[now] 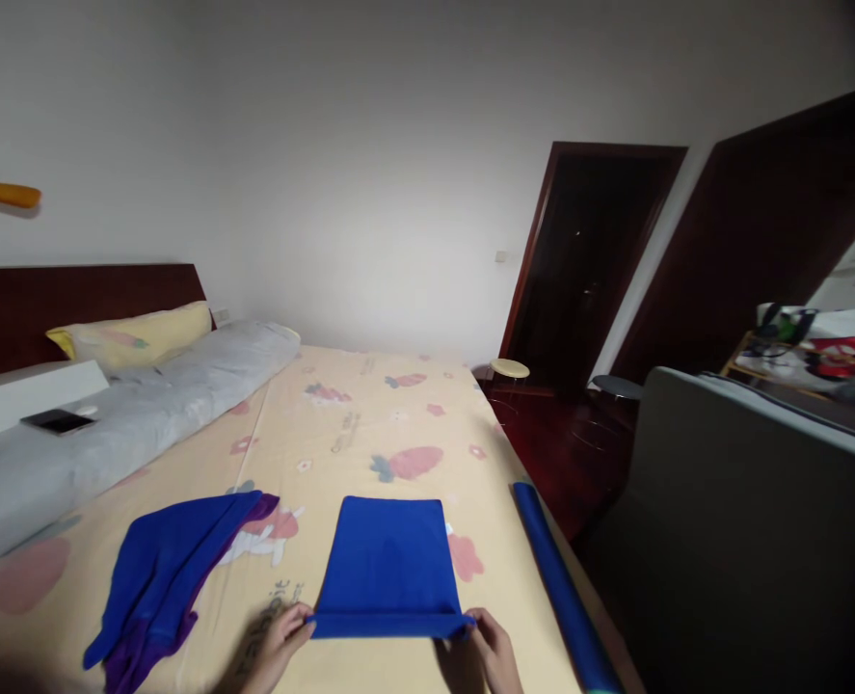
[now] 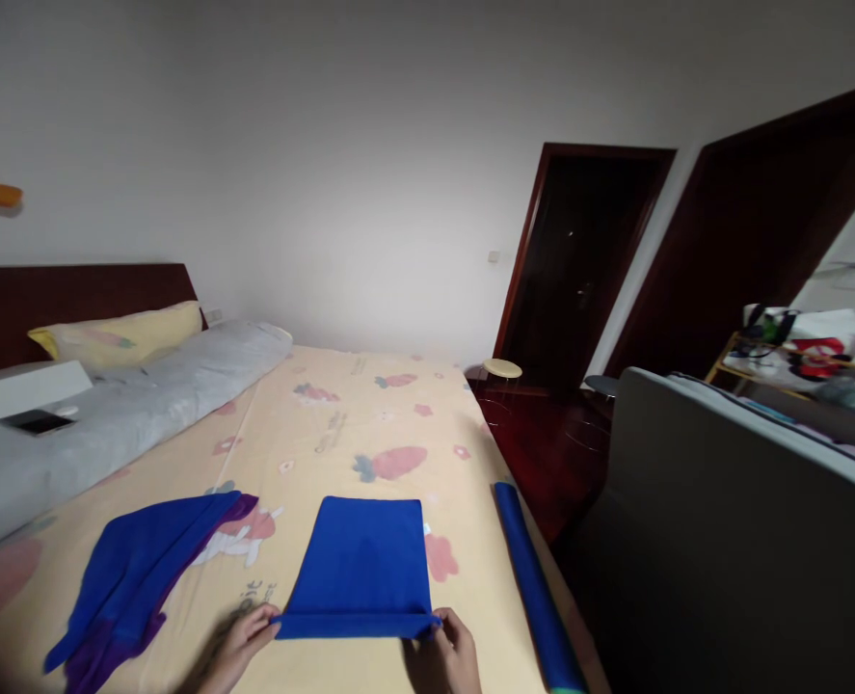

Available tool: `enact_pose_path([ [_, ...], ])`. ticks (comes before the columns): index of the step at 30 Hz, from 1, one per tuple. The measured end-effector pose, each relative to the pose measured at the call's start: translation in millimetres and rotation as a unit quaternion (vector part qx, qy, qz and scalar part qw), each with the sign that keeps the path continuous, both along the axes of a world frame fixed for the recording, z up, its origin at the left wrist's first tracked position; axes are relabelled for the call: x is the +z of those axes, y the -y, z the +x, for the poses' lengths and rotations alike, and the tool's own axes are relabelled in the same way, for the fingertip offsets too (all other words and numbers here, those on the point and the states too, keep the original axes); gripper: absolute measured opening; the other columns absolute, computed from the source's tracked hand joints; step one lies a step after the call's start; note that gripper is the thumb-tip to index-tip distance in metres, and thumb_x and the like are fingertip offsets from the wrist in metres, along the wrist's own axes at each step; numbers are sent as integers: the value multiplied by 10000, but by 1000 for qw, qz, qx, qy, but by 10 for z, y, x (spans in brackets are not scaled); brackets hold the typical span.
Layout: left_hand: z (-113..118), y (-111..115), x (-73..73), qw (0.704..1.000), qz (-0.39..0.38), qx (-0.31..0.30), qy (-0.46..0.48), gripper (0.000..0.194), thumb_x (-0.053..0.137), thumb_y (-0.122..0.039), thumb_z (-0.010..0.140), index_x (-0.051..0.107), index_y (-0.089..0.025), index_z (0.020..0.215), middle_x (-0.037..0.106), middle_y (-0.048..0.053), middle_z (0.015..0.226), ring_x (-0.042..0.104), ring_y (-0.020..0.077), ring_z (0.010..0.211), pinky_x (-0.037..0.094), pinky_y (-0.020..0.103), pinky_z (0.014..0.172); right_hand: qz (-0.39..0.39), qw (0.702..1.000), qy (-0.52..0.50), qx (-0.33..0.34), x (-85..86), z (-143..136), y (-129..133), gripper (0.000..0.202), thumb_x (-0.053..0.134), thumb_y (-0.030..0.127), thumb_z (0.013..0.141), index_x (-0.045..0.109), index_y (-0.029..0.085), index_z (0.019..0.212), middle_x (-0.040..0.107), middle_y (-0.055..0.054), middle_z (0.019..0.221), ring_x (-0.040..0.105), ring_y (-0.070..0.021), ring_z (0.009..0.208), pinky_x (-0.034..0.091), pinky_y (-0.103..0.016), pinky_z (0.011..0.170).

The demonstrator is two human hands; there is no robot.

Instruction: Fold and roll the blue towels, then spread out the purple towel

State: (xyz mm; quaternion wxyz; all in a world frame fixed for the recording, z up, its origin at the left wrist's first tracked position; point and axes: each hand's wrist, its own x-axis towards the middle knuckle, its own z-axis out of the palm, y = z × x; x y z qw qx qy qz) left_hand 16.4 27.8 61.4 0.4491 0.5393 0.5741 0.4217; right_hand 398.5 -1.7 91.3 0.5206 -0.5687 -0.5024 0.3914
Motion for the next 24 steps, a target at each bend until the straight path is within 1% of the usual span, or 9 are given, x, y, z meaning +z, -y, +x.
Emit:
enact_pose_path([
  [3,31,-57,-105,999,35,-13,-29,532,587,-735,656,646,-225,796,720,48,802,689,258,848,546,349,776,-1,999,47,-16,-50,-83,-31,469,472,672,760,589,222,698,654,-35,645,613,-219,662,511,-333,658],
  [6,50,-124,-187,990,74,-9,-120,452,487,-665,782,649,-248,840,714,35,816,677,219,826,543,332,781,-19,994,107,-15,-122,-114,-70,453,405,635,822,593,225,780,675,-36,696,627,-212,693,499,-311,662],
  [8,68,-173,-224,973,109,8,-201,371,444,-567,851,651,-259,856,712,35,841,667,202,832,534,318,787,-29,991,129,-13,-165,-119,-103,413,356,578,868,576,234,812,679,-32,713,631,-205,693,486,-302,657],
  [12,153,-250,-328,921,151,46,-357,271,404,-385,906,648,-270,886,706,30,849,663,178,818,503,283,768,-35,979,200,-27,-306,-124,-158,312,302,428,909,538,246,817,654,-18,694,614,-191,656,445,-297,640],
  [15,250,-237,-434,900,150,54,-407,242,407,-312,903,644,-266,899,701,27,838,666,166,785,482,264,737,3,950,312,-28,-519,-124,-167,188,433,309,825,562,234,940,661,-32,780,617,-191,702,423,-290,656],
  [17,309,-189,-490,899,148,52,-410,254,394,-273,904,647,-255,902,703,39,855,664,167,793,469,268,740,31,925,378,-32,-694,-108,-166,273,484,246,771,567,227,1031,662,-49,846,616,-192,738,421,-292,685],
  [20,349,-93,-530,883,151,63,-440,321,336,-223,922,657,-248,929,709,53,919,651,183,877,439,308,793,58,889,452,-52,-926,-30,-166,326,483,207,775,577,229,1086,651,-59,865,602,-203,787,424,-312,732],
  [22,337,-44,-536,854,154,91,-489,345,322,-224,934,663,-257,974,709,50,968,632,202,939,414,345,830,66,868,487,-72,-1016,47,-164,347,476,201,794,577,234,1125,653,-71,908,598,-216,839,425,-328,757],
  [24,328,-24,-537,816,157,135,-539,344,337,-240,940,660,-258,1056,703,58,1052,608,230,1013,398,383,862,62,852,510,-96,-1035,89,-159,358,463,198,815,580,240,1150,656,-91,993,601,-234,904,428,-349,786],
])
